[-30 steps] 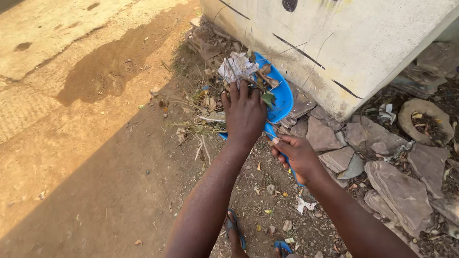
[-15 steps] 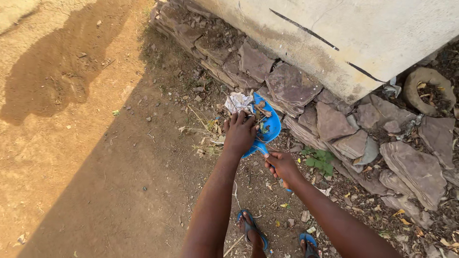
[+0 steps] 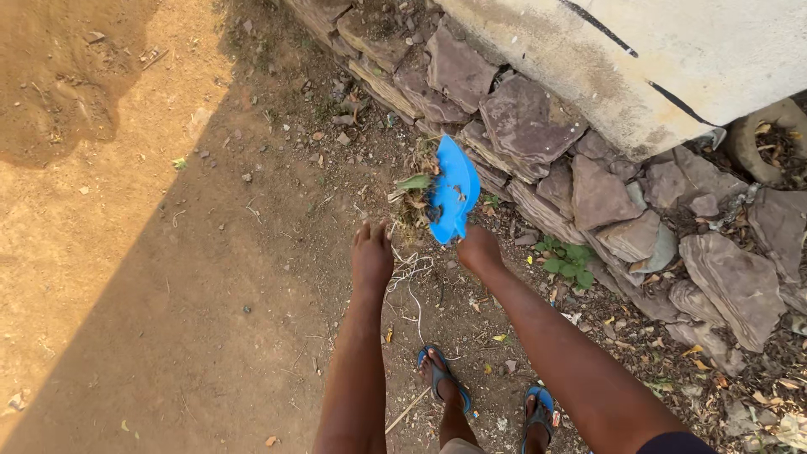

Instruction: The person picks up dry leaves, twigs, and litter by hand and places them into a blue dustpan before carrying the loaded dustpan across the dirt yard.

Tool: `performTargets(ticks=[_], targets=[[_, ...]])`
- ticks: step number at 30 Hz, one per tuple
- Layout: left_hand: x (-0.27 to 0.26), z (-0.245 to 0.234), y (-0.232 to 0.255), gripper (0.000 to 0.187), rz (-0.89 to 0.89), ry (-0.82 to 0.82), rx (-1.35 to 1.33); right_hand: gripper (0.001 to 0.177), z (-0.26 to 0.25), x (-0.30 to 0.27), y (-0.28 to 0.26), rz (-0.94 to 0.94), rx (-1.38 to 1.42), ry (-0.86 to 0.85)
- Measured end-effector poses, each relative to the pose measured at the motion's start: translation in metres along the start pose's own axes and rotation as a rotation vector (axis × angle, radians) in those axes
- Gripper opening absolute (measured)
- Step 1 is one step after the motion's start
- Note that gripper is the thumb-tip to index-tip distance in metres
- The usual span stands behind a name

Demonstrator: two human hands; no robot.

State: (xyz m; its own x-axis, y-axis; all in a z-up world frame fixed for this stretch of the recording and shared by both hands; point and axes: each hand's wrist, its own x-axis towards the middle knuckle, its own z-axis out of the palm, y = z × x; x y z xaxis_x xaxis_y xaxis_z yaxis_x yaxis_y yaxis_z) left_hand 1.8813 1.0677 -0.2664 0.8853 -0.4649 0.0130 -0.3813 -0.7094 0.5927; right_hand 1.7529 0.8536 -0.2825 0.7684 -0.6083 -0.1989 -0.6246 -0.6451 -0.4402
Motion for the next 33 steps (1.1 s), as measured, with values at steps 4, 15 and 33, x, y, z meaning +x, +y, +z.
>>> performTargets(ticks=[4,15,33], targets=[[-0.08,0.03,-0.077,0.039,-0.155,-0.131,0.131,0.027,-0.012,0.011,-0.025,0.018,-0.051,0.026],[-0.245,0.037,-0.131,0.042,-0.561,-0.561,0.242,0.042,-0.053,-0.004,-0.056,-0.273,-0.227,0.157],[-0.204,0.011,-0.071,0.065,-0.414,-0.362,0.224,0.022,-0.077,-0.162,0.224,0.685,1.124,0.162]])
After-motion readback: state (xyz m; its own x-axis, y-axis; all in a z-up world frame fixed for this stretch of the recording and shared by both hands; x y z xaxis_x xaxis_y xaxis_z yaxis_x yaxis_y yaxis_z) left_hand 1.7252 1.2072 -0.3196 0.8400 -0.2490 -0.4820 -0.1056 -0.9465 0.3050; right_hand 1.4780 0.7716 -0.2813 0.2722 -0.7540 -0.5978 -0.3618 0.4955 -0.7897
